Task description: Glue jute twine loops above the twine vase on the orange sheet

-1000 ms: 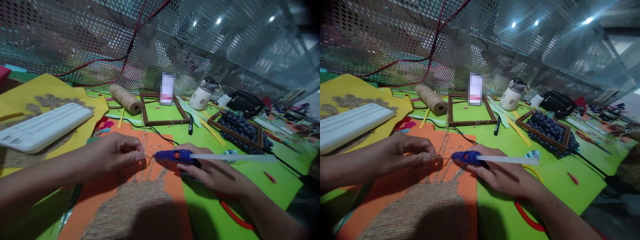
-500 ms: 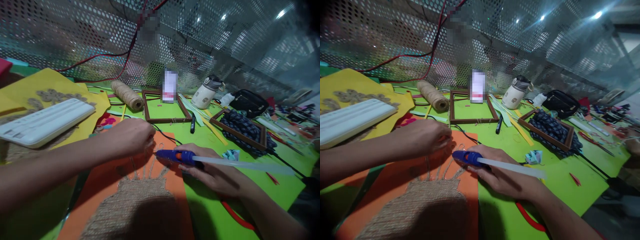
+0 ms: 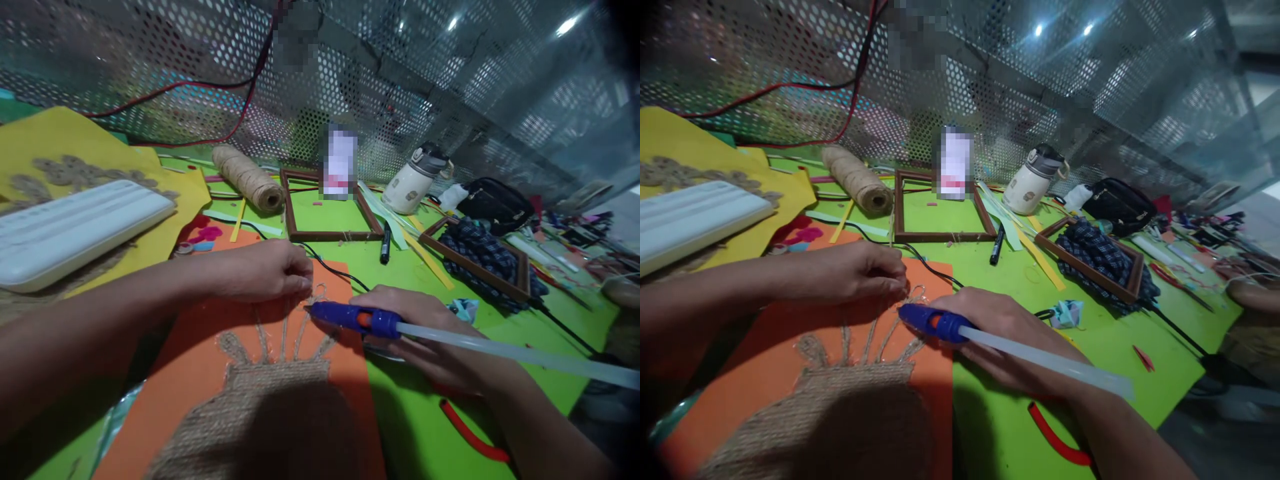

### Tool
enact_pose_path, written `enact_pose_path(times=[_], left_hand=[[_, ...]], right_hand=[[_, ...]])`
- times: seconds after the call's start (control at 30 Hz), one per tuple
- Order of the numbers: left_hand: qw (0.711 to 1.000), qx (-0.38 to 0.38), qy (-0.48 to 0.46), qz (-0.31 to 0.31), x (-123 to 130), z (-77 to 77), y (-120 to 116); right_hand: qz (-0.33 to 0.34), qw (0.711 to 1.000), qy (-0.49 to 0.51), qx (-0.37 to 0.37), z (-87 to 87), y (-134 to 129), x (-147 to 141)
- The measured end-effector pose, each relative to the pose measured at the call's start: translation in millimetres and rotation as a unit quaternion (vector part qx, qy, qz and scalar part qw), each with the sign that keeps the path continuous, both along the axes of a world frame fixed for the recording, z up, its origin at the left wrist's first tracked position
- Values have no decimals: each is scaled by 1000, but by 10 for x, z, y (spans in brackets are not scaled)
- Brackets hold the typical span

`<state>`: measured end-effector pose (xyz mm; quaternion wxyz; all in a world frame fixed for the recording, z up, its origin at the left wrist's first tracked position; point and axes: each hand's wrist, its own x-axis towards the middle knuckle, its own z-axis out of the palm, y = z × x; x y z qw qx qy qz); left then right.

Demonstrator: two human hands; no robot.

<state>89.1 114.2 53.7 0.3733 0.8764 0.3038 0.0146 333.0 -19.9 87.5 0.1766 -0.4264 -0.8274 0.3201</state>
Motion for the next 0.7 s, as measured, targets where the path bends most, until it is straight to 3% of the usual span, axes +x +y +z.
enact_pose_path(times=[0.23, 0.43, 0.7], left_hand=[[999, -25, 8, -24, 5, 16, -12], [999, 6, 6, -47, 20, -23, -6], [999, 2, 38, -10, 25, 107, -60]], right_hand=[[-13, 1000, -20, 10, -5, -23, 9], [-28, 998, -38, 49, -82, -39, 8], [12, 998, 9, 56, -118, -32, 21]])
